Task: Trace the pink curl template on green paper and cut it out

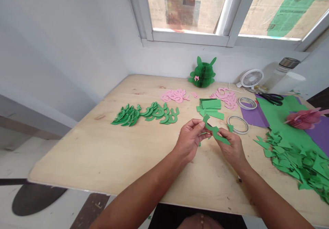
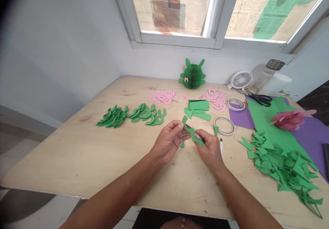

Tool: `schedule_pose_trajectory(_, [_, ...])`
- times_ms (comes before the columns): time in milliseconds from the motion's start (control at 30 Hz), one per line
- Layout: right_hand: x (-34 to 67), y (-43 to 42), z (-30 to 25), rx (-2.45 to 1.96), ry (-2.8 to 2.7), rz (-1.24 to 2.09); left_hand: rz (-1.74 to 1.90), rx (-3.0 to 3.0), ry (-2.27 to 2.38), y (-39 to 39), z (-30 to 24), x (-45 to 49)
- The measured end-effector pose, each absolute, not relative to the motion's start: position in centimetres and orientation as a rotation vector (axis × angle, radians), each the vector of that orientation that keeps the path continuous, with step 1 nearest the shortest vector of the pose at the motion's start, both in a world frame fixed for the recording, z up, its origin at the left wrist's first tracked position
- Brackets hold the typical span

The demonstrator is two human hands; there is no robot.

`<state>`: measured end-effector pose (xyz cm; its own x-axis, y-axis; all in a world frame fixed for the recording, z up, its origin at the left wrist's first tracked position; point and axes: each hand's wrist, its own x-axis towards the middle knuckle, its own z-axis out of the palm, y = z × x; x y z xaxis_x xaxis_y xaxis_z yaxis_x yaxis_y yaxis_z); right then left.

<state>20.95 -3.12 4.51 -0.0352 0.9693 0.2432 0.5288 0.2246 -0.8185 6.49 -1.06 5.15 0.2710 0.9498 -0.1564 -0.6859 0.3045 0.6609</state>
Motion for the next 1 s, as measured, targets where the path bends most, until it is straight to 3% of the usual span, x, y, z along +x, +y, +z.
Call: schedule_pose_trajectory(1000, [20.95, -2.93, 4.03, -1.402, -1.666, 0.632, 1.24, 0.498, 0.654, -1.23, 5.1, 6.86])
